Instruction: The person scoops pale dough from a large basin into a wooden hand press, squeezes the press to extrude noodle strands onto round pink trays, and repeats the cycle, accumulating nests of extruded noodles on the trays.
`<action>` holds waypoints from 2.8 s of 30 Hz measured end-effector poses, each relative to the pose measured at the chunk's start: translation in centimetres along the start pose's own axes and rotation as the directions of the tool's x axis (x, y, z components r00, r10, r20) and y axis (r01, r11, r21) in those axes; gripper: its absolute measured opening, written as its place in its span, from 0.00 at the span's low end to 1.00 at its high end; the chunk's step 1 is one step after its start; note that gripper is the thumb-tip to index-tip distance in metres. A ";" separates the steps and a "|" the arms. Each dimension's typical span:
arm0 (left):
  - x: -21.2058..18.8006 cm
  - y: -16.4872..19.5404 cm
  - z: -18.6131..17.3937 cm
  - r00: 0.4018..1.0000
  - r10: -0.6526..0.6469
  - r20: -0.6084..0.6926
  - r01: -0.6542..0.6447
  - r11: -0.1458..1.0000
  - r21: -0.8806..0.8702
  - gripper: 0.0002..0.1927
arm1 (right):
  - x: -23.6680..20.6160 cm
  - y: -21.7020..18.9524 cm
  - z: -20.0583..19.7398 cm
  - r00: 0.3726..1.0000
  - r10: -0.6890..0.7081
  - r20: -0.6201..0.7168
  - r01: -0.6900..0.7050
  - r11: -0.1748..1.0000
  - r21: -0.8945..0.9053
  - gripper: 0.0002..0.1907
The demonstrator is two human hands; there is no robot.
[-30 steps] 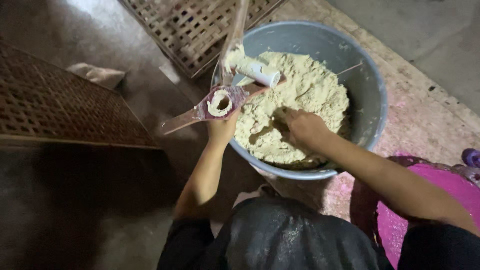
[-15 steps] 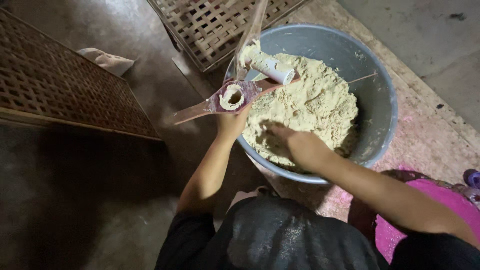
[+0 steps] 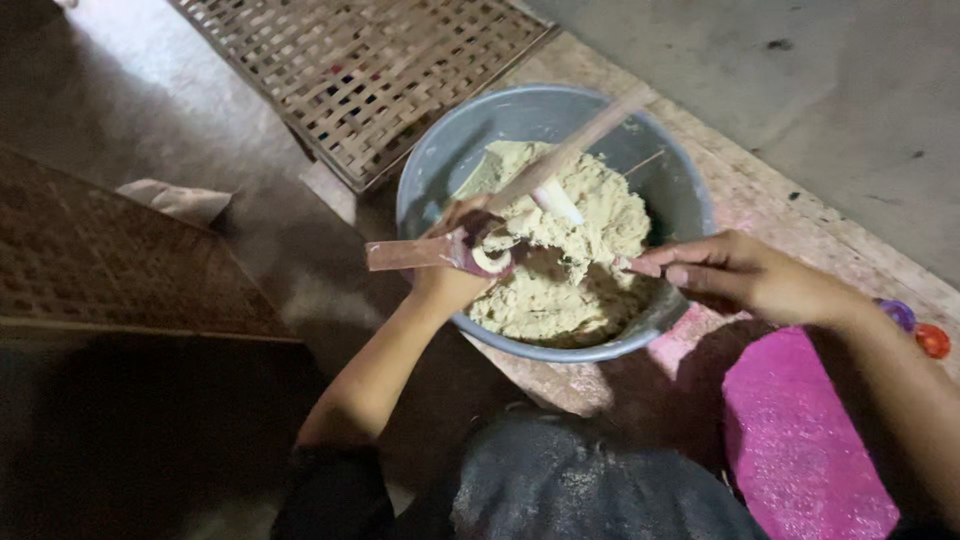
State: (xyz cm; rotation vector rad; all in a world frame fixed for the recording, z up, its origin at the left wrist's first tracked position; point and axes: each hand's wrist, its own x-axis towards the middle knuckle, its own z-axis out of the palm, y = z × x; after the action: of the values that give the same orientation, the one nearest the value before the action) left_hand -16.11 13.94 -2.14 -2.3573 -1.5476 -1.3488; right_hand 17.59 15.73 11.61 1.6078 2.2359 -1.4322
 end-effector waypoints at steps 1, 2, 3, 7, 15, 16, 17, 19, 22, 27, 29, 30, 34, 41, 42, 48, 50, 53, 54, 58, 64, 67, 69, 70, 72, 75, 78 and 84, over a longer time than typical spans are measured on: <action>0.2 0.8 0.1 0.996 -0.036 0.075 0.040 0.998 -0.044 0.32 | -0.1 -0.8 -0.7 0.997 -0.077 -0.008 0.075 0.990 -0.120 0.21; 0.4 1.4 0.3 0.986 -0.070 0.151 0.083 0.993 -0.082 0.32 | 0.0 -1.9 -1.3 0.988 -0.154 -0.006 0.148 0.959 -0.241 0.21; 0.6 2.0 0.7 0.969 -0.100 0.228 0.129 0.985 -0.114 0.32 | 0.1 -3.1 -1.6 0.973 -0.230 0.007 0.218 0.908 -0.357 0.20; 1.8 2.6 3.5 0.976 -0.039 0.213 0.058 0.995 -0.084 0.31 | 2.3 -7.7 2.3 0.988 -0.036 -0.149 -0.092 0.639 -0.764 0.18; 0.8 -0.6 3.4 0.856 -0.466 0.224 0.478 0.878 -0.003 0.37 | -1.3 -4.8 4.2 0.816 -0.512 -0.269 -0.054 0.396 -0.917 0.15; 0.9 -0.6 3.5 0.880 -0.447 0.161 0.467 0.877 -0.114 0.33 | -1.1 -4.3 4.0 0.774 -0.523 -0.357 -0.014 0.549 -0.836 0.17; 1.1 -0.6 3.6 0.898 -0.430 0.092 0.440 0.871 -0.220 0.29 | -0.5 -3.8 4.1 0.730 -0.517 -0.446 0.038 0.683 -0.729 0.18; 1.5 -0.2 4.2 0.928 -0.371 -0.028 0.351 0.899 -0.262 0.26 | 1.6 -2.9 5.5 0.701 -0.469 -0.538 0.170 0.841 -0.513 0.23; 2.2 -0.1 4.6 0.957 -0.271 -0.104 0.265 0.962 -0.066 0.28 | 5.0 -1.1 10.0 0.708 -0.478 -0.519 0.394 0.878 -0.270 0.29; 3.1 -1.5 3.4 0.990 -0.118 -0.076 0.127 0.984 0.127 0.35 | 4.7 2.6 11.2 0.741 -0.536 -0.405 0.552 0.829 -0.088 0.23; 3.4 -1.1 3.5 0.983 -0.145 -0.116 0.156 0.984 0.089 0.44 | 4.8 3.0 9.3 0.901 -0.150 -0.407 0.240 0.954 0.181 0.27; 3.5 -0.5 3.8 0.979 -0.158 -0.132 0.168 0.984 0.067 0.50 | 5.1 2.9 8.6 0.928 0.060 -0.368 0.062 0.949 0.310 0.29; 4.0 1.2 5.1 0.933 -0.360 -0.010 0.361 0.933 0.019 0.57 | 6.7 1.8 10.0 0.804 -0.213 -0.555 0.225 0.973 -0.047 0.22; 3.0 -1.2 3.6 0.961 -0.273 -0.048 0.277 0.954 0.112 0.57 | 3.8 1.0 6.3 0.744 -0.573 -0.344 0.554 0.817 -0.164 0.18; 2.6 -1.1 3.5 0.969 -0.243 -0.043 0.246 0.961 0.122 0.57 | 3.6 0.4 4.6 0.768 -0.574 -0.284 0.564 0.816 -0.126 0.16; 0.8 2.3 4.4 0.994 0.106 0.042 -0.109 0.990 0.094 0.37 | 4.3 -4.2 3.9 0.982 -0.148 -0.117 -0.010 0.579 -0.815 0.15; 0.5 2.9 4.0 0.952 -0.155 0.264 0.179 0.982 -0.068 0.39 | 4.1 -5.2 6.5 0.876 -0.465 -0.124 0.076 0.387 -0.919 0.12; 0.5 2.4 2.7 0.861 -0.324 0.393 0.393 0.913 -0.107 0.36 | 2.3 -6.4 6.5 0.759 -0.649 -0.054 0.143 0.247 -0.958 0.11; 0.4 2.3 2.2 0.841 -0.359 0.404 0.431 0.897 -0.100 0.35 | 1.4 -6.7 5.9 0.747 -0.664 -0.028 0.173 0.236 -0.956 0.11; 1.1 1.1 0.5 0.945 -0.243 0.217 0.240 0.970 0.038 0.36 | -3.1 -7.3 2.7 0.868 -0.463 -0.182 -0.025 0.325 -0.945 0.14; 0.6 2.1 1.8 0.956 -0.130 0.262 0.162 0.981 -0.104 0.40 | 2.0 -8.2 8.2 0.845 -0.519 -0.127 -0.038 0.179 -0.983 0.13; -0.1 1.8 2.0 0.967 -0.137 0.217 0.160 0.983 -0.094 0.37 | 2.5 -7.9 9.2 0.759 -0.644 -0.097 0.065 0.223 -0.973 0.12; -0.3 1.1 1.8 0.979 -0.139 0.148 0.121 0.985 0.124 0.28 | 0.8 -7.4 7.7 0.828 -0.536 -0.162 0.062 0.376 -0.925 0.16; -0.3 0.5 1.7 0.944 -0.283 0.167 0.285 0.958 0.016 0.28 | -0.4 -7.1 6.7 0.861 -0.474 -0.186 0.053 0.447 -0.893 0.19; -0.2 -0.2 1.6 0.805 -0.538 0.250 0.585 0.790 -0.182 0.31 | -1.4 -6.7 5.3 0.812 -0.496 -0.308 0.059 0.595 -0.802 0.23; 0.0 -0.3 2.3 0.887 -0.458 -0.052 0.383 0.795 -0.471 0.38 | 0.7 -5.9 6.6 0.666 -0.602 -0.441 0.291 0.753 -0.590 0.25; 0.5 -0.3 2.7 0.972 -0.069 -0.224 0.104 0.984 0.148 0.32 | 4.5 -3.7 10.8 0.613 -0.602 -0.512 0.476 0.799 -0.368 0.29; 1.7 -0.2 1.4 0.977 -0.119 -0.179 0.140 0.984 0.110 0.38 | 5.3 1.2 10.7 0.612 -0.674 -0.414 0.605 0.736 -0.304 0.24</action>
State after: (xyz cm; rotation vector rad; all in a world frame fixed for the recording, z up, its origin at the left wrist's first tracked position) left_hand -15.10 15.85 -1.99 -2.0421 -1.7054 -1.3955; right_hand 11.24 12.32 2.06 1.2732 3.3995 -0.9340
